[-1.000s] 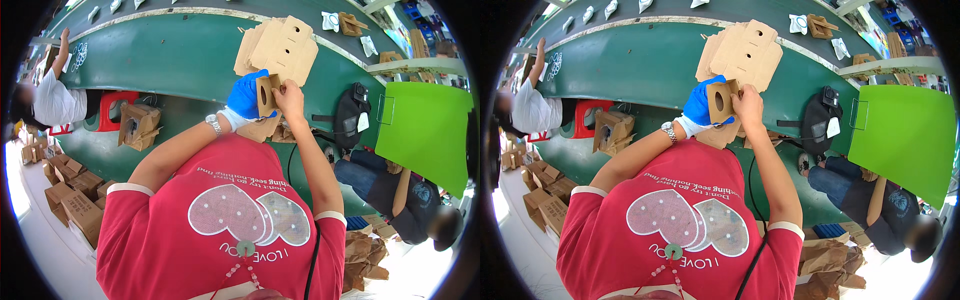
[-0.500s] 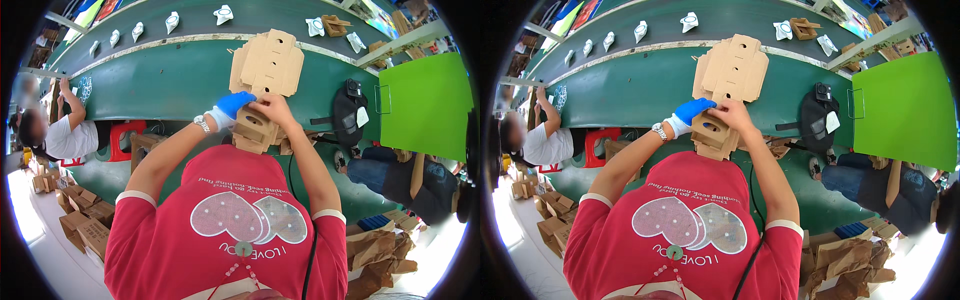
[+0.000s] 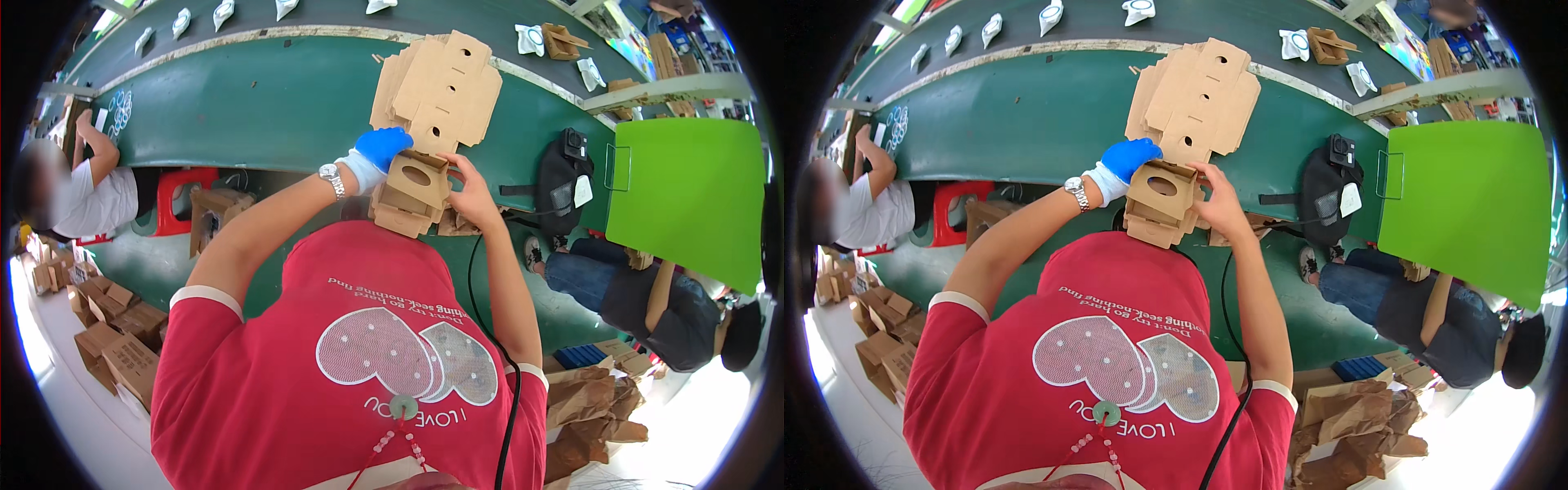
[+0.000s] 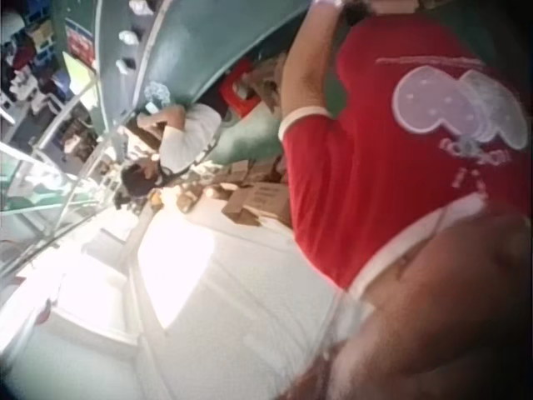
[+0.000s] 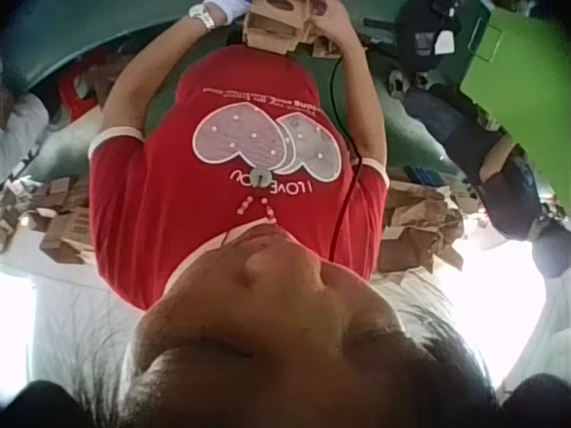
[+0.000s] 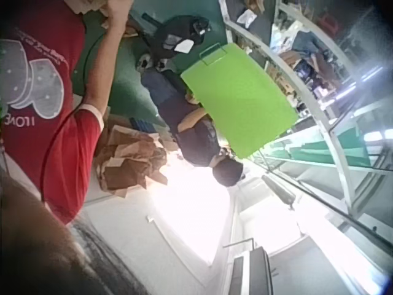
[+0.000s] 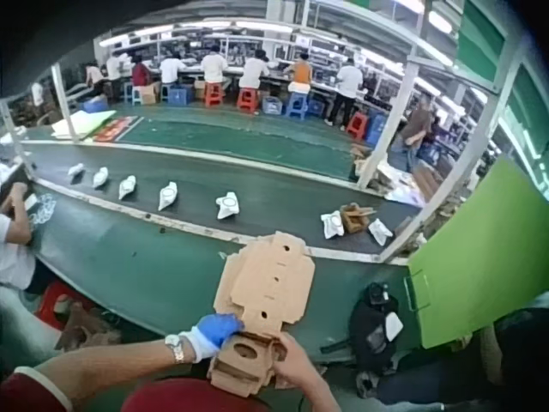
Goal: Folding and assembling cardboard components into complex structural shapes at a factory workbench.
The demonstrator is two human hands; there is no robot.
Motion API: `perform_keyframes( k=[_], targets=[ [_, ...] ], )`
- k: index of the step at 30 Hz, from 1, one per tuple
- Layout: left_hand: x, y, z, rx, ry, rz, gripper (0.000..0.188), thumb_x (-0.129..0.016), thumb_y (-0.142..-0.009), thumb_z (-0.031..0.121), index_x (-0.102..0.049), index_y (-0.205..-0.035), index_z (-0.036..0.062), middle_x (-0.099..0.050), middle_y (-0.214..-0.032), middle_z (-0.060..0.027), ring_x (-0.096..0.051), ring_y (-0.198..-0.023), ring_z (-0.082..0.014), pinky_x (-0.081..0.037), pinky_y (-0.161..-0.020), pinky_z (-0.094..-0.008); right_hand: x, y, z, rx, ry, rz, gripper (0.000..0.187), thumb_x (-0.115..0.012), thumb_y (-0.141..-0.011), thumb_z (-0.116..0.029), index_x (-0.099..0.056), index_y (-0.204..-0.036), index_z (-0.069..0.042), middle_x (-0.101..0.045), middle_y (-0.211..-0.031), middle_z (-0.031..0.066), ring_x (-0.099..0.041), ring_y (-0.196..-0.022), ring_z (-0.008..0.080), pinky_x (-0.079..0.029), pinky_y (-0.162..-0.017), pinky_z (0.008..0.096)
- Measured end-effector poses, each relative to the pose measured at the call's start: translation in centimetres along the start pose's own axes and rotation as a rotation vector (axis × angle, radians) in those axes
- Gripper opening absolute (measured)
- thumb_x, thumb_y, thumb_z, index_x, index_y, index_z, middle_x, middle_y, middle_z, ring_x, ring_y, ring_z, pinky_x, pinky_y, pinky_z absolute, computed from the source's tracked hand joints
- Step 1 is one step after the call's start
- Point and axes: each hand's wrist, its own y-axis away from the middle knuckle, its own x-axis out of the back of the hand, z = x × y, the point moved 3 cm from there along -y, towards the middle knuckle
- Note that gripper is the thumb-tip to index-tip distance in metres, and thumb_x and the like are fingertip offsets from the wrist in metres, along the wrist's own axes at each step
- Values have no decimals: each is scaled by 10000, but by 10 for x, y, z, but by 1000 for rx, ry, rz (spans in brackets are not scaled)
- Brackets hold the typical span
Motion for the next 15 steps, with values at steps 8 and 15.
perform_keyframes(
  k=[8, 15],
  targets=[
    [2, -13, 10, 42, -24, -33, 236, -703, -791, 197, -574, -966, 105, -599, -939, -133, -638, -871, -357, -529, -707, -435, -17, -24, -1, 225, 528, 376, 268, -556, -732, 1, -633, -988, -23, -613, -985, 137, -541, -945, 334, -460, -824, 390],
    [20, -2, 20, 452, 424, 121, 583, -791, -784, 144, -541, -1305, 69, -600, -1132, -120, -624, -977, -243, -520, -866, -341, 12, -35, -19, 292, 442, 357, 285, -671, -688, -72, -650, -966, -14, -640, -939, 179, -593, -913, 375, -485, -780, 431]
  ],
)
